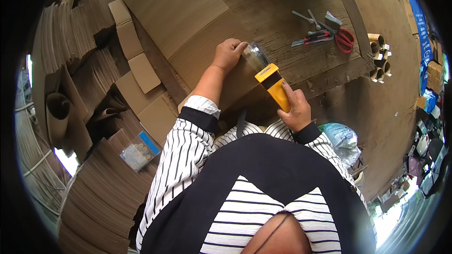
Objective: The person rolls sheets of corrugated cardboard into cylindrical tubes and secures them with clear tape using a handheld dispenser. They then trim the edges of the tubes with scissors and place the finished tubes upright on the floor.
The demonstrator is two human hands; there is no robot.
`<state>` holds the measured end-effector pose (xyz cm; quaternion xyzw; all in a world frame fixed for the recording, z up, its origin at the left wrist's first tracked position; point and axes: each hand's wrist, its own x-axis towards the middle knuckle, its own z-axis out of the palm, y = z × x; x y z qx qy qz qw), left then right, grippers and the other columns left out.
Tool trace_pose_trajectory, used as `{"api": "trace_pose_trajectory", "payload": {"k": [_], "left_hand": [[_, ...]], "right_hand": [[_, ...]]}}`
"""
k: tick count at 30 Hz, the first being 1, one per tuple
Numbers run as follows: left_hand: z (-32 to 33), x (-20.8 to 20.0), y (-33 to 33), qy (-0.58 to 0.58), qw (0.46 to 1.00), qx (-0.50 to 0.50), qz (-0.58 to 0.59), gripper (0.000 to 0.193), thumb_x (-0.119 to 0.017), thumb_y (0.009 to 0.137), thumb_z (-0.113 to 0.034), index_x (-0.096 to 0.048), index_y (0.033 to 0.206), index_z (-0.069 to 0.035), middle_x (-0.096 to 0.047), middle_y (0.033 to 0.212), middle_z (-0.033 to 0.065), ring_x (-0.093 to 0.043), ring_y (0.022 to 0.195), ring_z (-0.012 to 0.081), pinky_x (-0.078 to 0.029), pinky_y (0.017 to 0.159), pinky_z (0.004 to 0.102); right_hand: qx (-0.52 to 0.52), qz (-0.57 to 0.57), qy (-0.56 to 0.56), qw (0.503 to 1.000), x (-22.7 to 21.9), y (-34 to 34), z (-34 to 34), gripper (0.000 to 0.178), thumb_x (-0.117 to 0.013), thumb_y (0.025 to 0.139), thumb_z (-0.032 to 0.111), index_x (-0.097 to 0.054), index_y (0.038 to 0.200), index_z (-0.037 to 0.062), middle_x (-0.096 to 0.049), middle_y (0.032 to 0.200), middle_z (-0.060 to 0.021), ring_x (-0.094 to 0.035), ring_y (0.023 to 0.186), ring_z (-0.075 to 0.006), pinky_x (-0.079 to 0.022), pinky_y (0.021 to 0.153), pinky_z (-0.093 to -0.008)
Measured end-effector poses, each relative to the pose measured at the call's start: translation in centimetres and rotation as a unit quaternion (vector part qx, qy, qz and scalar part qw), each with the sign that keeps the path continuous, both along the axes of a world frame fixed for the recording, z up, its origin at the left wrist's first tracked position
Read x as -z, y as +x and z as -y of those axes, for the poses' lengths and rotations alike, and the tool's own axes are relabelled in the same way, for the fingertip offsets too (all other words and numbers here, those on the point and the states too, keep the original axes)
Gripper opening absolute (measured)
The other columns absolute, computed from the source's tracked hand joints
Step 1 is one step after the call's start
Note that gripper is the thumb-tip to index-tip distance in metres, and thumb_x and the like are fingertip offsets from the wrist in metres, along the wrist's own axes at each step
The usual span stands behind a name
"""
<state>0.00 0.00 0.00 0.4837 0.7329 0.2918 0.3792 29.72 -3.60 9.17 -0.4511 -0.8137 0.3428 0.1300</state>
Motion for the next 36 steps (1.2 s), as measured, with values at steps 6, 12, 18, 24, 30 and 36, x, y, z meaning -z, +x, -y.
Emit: {"api": "trace_pose_trajectory", "payload": {"k": [6, 12, 18, 24, 30, 36], "left_hand": [[0.5, 0.8, 1.7, -0.009, 0.999, 0.040, -0.005, 0.027, -0.066, 0.092, -0.030, -0.072, 0.086, -0.005, -0.066, 0.086, 0.0150, -0.064, 0.081, 0.0327, -0.050, 0.073, 0.0407], [0.0, -0.5, 2.1, -0.047, 0.993, 0.037, -0.100, 0.028, -0.072, 0.087, -0.034, -0.073, 0.090, -0.006, -0.068, 0.085, 0.0135, -0.066, 0.082, 0.0305, -0.052, 0.073, 0.0393], [0.9, 0.4, -0.3, -0.162, 0.951, -0.060, -0.255, 0.072, -0.079, 0.079, -0.026, -0.048, 0.141, -0.007, -0.067, 0.117, 0.0139, -0.066, 0.101, 0.0317, -0.054, 0.088, 0.0401], [2.9, -5.8, 2.9, -0.081, 0.961, 0.242, -0.109, 0.092, -0.076, 0.074, -0.024, -0.031, 0.151, -0.004, -0.034, 0.154, 0.0235, -0.032, 0.145, 0.0354, -0.030, 0.117, 0.0400], [1.5, -4.0, 3.8, -0.094, 0.965, 0.142, -0.200, 0.098, -0.081, 0.070, -0.034, -0.032, 0.151, -0.010, -0.039, 0.151, 0.0190, -0.039, 0.140, 0.0370, -0.036, 0.113, 0.0432], [1.3, -3.4, 3.1, -0.126, 0.967, 0.146, -0.165, 0.118, -0.092, 0.050, -0.043, -0.034, 0.149, -0.016, -0.042, 0.148, 0.0136, -0.044, 0.135, 0.0345, -0.040, 0.110, 0.0441]], "right_hand": [[0.009, 0.019, 0.001, 1.000, 1.5, 1.8, 0.9, 0.090, -0.078, 0.062, 0.012, -0.047, 0.146, 0.0270, -0.051, 0.091, -0.0082, -0.060, 0.075, -0.0286, -0.053, 0.064, -0.0388], [0.008, 0.008, -0.012, 1.000, 2.3, 1.7, 1.1, 0.090, -0.080, 0.062, 0.014, -0.047, 0.145, 0.0276, -0.050, 0.090, -0.0085, -0.059, 0.075, -0.0286, -0.053, 0.064, -0.0385], [-0.015, 0.010, -0.004, 1.000, 2.2, 1.1, 0.6, 0.093, -0.080, 0.063, 0.014, -0.044, 0.147, 0.0278, -0.050, 0.091, -0.0088, -0.059, 0.075, -0.0292, -0.053, 0.064, -0.0393], [-0.006, -0.004, -0.047, 0.999, 2.9, -0.3, -1.0, 0.093, -0.077, 0.065, 0.012, -0.038, 0.148, 0.0265, -0.054, 0.097, -0.0121, -0.062, 0.082, -0.0353, -0.054, 0.068, -0.0432], [-0.024, 0.032, -0.049, 0.998, 0.5, -3.8, -3.1, 0.085, -0.075, 0.069, 0.021, -0.042, 0.146, 0.0288, -0.054, 0.091, -0.0132, -0.063, 0.073, -0.0351, -0.054, 0.064, -0.0447], [-0.030, 0.018, -0.061, 0.998, -3.8, 3.3, -0.2, 0.085, -0.077, 0.063, 0.019, -0.050, 0.143, 0.0295, -0.051, 0.085, -0.0107, -0.062, 0.070, -0.0311, -0.053, 0.061, -0.0414]]}}
